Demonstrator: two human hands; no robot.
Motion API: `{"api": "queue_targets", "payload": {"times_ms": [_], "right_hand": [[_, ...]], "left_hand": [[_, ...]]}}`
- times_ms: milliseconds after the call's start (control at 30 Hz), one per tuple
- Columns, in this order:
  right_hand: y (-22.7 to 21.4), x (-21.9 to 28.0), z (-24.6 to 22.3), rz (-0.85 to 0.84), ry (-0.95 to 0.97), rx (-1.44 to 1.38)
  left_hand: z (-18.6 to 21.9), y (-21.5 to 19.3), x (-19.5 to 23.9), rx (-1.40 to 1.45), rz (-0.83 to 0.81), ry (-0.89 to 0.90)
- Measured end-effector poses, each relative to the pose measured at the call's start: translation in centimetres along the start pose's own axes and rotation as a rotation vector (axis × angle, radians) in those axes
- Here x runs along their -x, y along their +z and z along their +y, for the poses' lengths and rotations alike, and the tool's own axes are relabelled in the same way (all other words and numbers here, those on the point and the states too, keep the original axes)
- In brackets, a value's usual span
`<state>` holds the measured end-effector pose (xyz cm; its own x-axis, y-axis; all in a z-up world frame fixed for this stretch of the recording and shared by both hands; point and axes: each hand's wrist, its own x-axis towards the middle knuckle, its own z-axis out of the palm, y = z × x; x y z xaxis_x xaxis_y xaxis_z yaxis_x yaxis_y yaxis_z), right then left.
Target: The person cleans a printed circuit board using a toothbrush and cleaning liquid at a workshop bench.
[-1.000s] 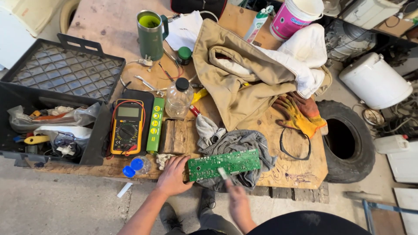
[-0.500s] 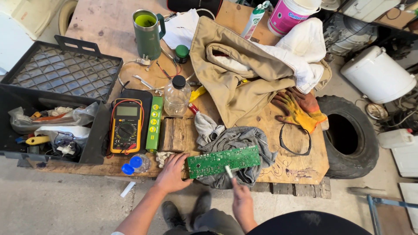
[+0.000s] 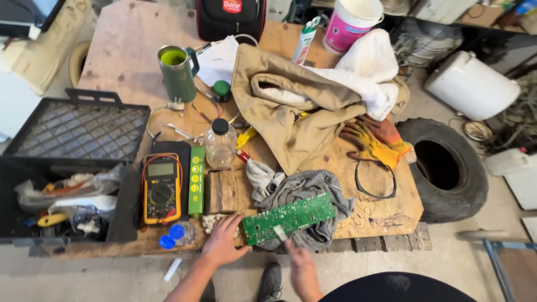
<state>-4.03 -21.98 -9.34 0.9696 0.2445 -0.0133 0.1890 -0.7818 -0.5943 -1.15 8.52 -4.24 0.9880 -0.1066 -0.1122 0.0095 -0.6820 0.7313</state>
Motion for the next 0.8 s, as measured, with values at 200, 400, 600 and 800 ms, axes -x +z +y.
{"api": "queue_targets", "payload": {"times_ms": [200,400,600,800], "right_hand": [[2.0,1.1,-5.2,0.022,0.149,-0.112],[0.7,2.8,-3.7,0.235,0.206,-0.051],[0.8,-1.2,-9.0,0.172,0.216,-0.021],[2.4,3.3,-4.3,0.172,0.135,-0.108]], "left_hand": [[-0.3,-0.8,0.0,0.032,-0.001,0.065],[-0.3,-1.9,-0.1,0.048,-0.022,0.103],[-0.8,-1.2,-0.1,0.066,0.020,0.129],[-0.8,-0.9,0.0,0.057,0.038,0.132]]}}
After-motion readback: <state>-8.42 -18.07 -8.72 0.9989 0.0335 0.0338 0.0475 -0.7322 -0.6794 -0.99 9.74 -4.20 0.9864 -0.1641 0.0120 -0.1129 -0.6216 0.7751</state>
